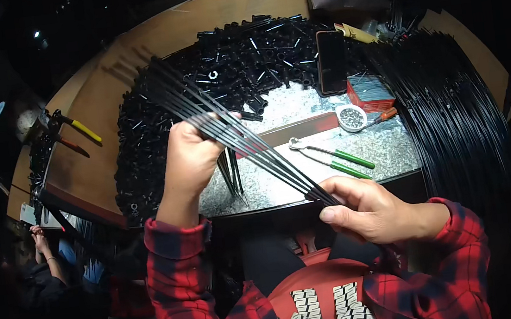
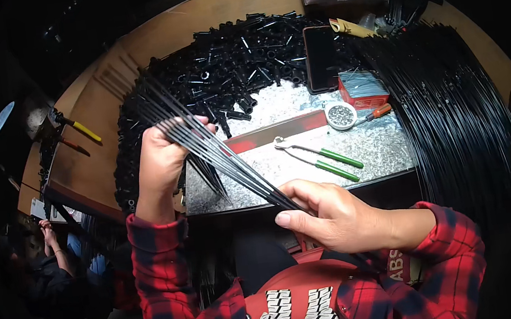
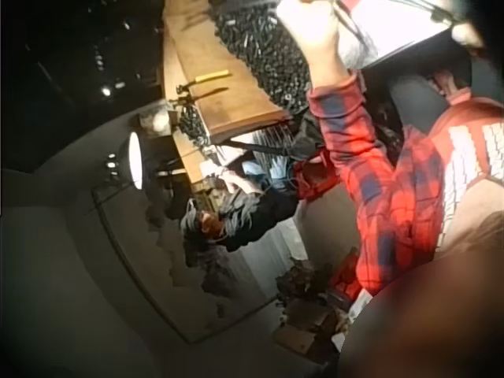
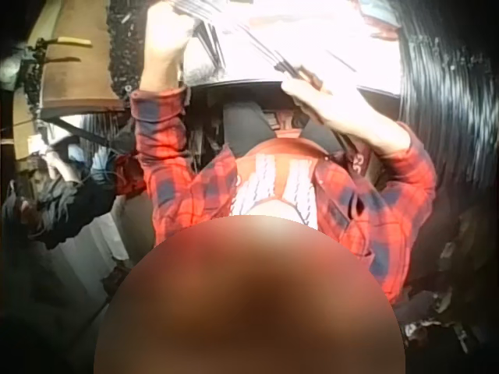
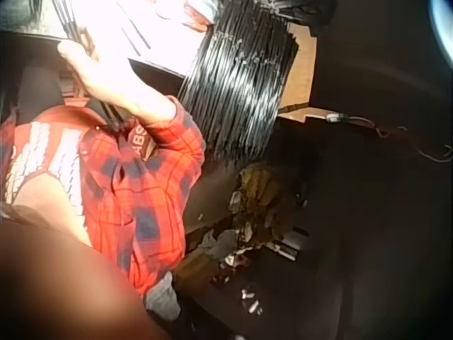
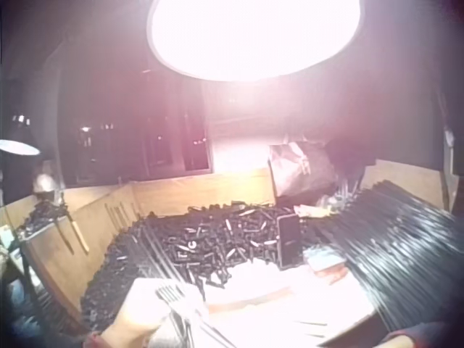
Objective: Assembling wiring harnesses by inserting individual wires into a plastic connector housing and securing them.
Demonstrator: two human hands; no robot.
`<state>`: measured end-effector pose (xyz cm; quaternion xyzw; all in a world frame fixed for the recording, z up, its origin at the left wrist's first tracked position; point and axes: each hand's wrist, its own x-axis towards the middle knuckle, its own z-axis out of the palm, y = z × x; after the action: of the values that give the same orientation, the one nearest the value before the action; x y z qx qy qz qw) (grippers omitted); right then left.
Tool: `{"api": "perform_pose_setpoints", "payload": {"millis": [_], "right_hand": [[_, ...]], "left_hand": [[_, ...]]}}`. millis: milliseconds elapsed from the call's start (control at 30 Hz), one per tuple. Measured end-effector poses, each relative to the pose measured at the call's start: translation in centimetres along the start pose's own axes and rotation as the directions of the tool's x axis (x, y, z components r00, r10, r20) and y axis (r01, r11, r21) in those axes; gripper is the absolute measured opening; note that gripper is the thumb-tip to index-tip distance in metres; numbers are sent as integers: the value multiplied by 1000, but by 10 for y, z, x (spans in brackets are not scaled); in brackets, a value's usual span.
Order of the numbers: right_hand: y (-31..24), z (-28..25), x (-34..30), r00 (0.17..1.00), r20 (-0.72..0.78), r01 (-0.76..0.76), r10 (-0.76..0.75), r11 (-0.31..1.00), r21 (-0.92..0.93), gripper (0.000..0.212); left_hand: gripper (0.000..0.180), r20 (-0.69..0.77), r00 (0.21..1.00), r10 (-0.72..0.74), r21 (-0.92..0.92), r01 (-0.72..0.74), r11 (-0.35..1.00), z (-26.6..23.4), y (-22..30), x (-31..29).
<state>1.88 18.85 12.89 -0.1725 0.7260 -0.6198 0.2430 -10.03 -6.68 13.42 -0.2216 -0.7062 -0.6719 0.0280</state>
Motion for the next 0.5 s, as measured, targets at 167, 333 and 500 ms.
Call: {"api": "perform_pose_setpoints", "payload": {"millis": [167,333,500], "right_hand": [[29,9,11,971,-192,122,-143,986,-117,22],[119,23,32,969,-229,32,-90,969,-246,18],[220,31,37,967,-146,134,-209,904,-406,22]], "left_hand": [[20,-11,961,275,52,-275,960,9,5,37],[26,165,861,480,225,-507,832,26,-51,20],[38,486,835,259,358,-460,812,41,-88,-46]]}}
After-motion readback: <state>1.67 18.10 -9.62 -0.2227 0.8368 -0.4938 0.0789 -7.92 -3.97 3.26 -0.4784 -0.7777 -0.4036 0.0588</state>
